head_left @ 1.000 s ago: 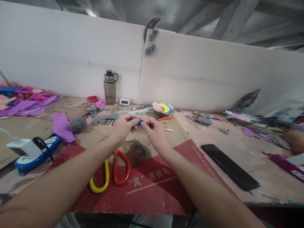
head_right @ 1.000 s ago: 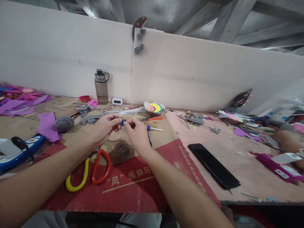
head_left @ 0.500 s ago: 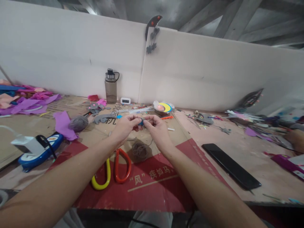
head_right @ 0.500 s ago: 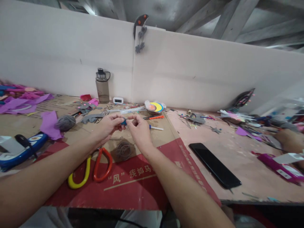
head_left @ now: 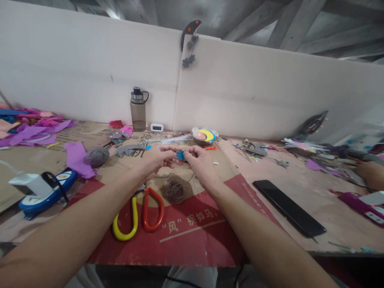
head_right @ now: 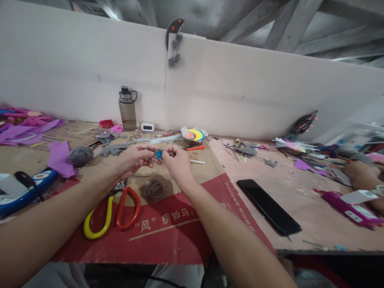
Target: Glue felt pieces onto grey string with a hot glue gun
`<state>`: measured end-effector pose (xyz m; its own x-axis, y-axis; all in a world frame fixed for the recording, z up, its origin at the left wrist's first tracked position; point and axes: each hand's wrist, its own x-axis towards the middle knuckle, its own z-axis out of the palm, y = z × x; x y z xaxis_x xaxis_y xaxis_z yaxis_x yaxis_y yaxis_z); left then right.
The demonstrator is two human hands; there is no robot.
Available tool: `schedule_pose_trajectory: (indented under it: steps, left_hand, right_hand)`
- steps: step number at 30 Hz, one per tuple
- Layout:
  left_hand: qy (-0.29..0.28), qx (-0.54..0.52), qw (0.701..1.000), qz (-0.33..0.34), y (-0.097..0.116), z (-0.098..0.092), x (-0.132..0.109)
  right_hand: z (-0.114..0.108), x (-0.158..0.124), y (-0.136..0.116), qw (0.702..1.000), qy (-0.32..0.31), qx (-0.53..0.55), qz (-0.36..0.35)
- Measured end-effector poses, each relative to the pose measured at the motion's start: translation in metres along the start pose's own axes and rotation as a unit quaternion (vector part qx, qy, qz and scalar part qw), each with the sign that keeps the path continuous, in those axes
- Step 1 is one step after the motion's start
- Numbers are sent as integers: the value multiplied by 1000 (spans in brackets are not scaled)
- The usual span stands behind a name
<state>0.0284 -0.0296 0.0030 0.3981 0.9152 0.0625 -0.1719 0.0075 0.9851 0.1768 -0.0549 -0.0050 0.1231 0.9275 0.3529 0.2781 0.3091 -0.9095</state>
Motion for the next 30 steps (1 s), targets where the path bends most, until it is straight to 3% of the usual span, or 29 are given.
schedule_pose_trajectory:
  steps: [6, 11, 17, 23, 26, 28, 30]
  left_hand:
    - [46, 85, 995, 26, -4, 0, 0]
    - [94, 102, 988, 62, -5, -11, 6]
    - [220, -2, 973, 70, 5, -39, 14]
    - [287, -167, 941, 59, 22, -65, 21]
    - [300, -183, 931, 100, 27, -70, 24]
    - [289, -157, 934, 137, 26, -70, 24]
    - [278, -120, 941, 154, 24, -68, 24]
  right_hand:
    - [4, -3, 3, 998, -4, -52, -35]
    - [8, -4, 11, 996, -50, -32, -70]
    - [11, -12, 10, 978, -122, -98, -135]
    - [17, -27, 2, 931, -263, -150, -203]
    - [13, -27, -5, 906, -328, -161, -212]
    - [5, -21, -8, 911, -313, -171, -206]
    - [-9, -10, -8, 934, -221, -207, -188]
